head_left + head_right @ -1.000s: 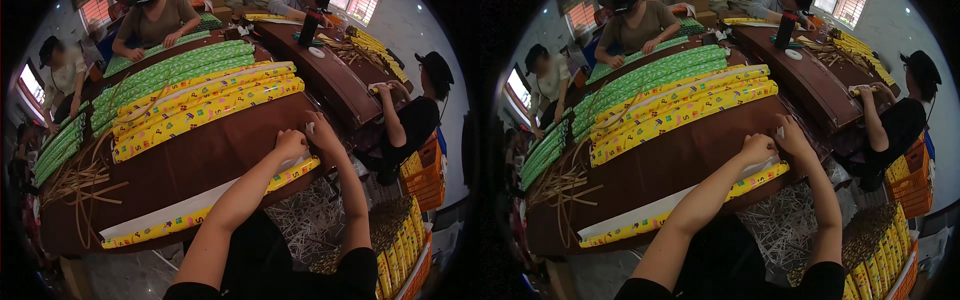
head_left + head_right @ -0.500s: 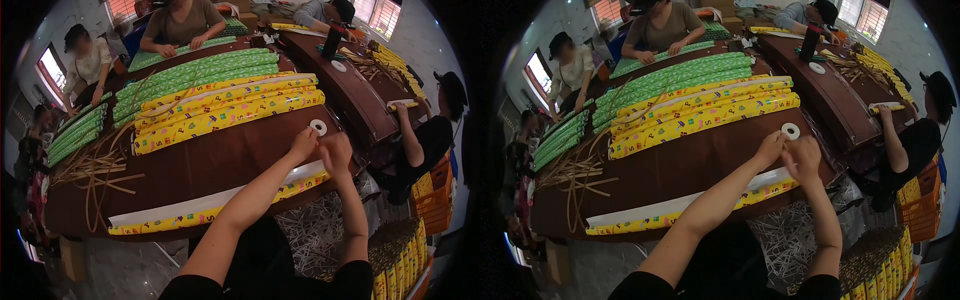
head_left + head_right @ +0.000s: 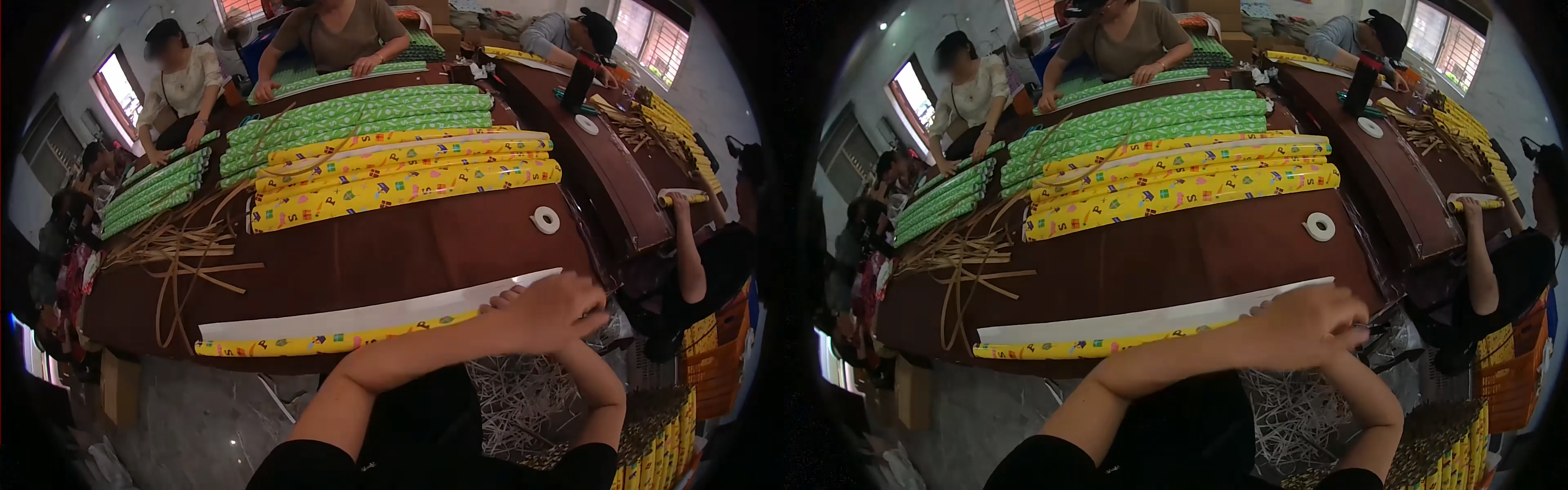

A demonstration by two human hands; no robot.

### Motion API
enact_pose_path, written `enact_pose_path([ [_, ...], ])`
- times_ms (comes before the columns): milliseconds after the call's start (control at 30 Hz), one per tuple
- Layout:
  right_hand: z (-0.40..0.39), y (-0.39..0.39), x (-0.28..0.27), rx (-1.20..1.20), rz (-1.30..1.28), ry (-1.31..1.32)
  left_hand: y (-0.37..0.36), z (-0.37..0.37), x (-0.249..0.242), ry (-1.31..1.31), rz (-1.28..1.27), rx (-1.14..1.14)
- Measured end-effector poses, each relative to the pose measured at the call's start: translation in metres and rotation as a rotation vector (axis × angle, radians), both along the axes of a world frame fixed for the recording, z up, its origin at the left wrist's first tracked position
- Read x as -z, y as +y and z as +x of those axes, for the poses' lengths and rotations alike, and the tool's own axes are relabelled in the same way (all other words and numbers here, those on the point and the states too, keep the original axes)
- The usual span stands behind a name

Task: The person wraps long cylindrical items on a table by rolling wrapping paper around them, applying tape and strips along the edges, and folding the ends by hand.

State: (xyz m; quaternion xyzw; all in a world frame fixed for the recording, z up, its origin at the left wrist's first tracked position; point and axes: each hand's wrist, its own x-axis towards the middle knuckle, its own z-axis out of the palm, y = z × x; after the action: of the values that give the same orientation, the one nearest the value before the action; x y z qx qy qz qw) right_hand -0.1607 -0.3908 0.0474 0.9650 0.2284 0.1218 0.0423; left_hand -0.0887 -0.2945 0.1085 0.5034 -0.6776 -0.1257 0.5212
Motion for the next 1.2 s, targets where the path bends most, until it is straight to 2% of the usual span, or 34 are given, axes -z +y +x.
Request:
enact_pose_path([
  [33, 0.000, 0.004, -0.015, 0.086, -0.036, 0.162, 0.029, -0.007, 0.006, -0.216, -0.079, -0.093],
  [67, -0.006, -0.017, 0.007, 0.066, 0.022, 0.067, 0.057, -0.011, 0.013, -0.433, -0.154, -0.184],
  [133, -0.017, -0.036, 0.012, 0.066, 0.136, -0.065, 0.111, 0.001, 0.027, -0.528, 0.076, -0.272],
  [167, -0.022, -0.042, 0.011, 0.115, 0.153, -0.055, 0.133, 0.012, 0.037, -0.583, 0.132, -0.405],
  [267, -0.039, -0.061, 0.008, 0.229, 0.113, -0.069, 0.194, 0.047, 0.066, -0.729, 0.350, -0.720],
  [367, -0.052, -0.075, 0.012, 0.330, 0.094, -0.097, 0.246, 0.060, 0.079, -0.811, 0.518, -0.943],
  [467, -0.059, -0.083, 0.019, 0.405, 0.086, -0.128, 0.280, 0.068, 0.086, -0.794, 0.494, -1.078],
  [767, -0.061, -0.085, 0.021, 0.507, 0.129, -0.044, 0.304, 0.091, 0.104, -0.633, 0.476, -1.106],
  [833, -0.063, -0.091, 0.021, 0.520, 0.109, 0.003, 0.305, 0.097, 0.108, -0.589, 0.348, -1.053],
  [867, -0.064, -0.094, 0.023, 0.503, 0.111, 0.016, 0.306, 0.097, 0.109, -0.580, 0.365, -1.065],
  [1000, -0.049, -0.089, 0.026, 0.492, 0.107, -0.095, 0.308, 0.096, 0.112, -0.546, 0.335, -1.046],
  [1033, -0.038, -0.082, 0.028, 0.525, 0.184, -0.235, 0.307, 0.096, 0.113, -0.545, 0.319, -1.047],
  [1067, -0.025, -0.074, 0.029, 0.557, 0.260, -0.376, 0.307, 0.095, 0.114, -0.541, 0.323, -1.051],
  [1100, -0.004, -0.047, 0.023, 0.483, 0.395, -0.420, 0.307, 0.094, 0.116, -0.523, 0.297, -1.058],
  [1167, 0.036, 0.020, -0.002, 0.337, 0.586, -0.218, 0.307, 0.093, 0.117, -0.522, 0.270, -1.060],
  [1200, 0.060, 0.055, -0.009, 0.241, 0.581, -0.130, 0.307, 0.093, 0.116, -0.485, 0.262, -1.049],
])
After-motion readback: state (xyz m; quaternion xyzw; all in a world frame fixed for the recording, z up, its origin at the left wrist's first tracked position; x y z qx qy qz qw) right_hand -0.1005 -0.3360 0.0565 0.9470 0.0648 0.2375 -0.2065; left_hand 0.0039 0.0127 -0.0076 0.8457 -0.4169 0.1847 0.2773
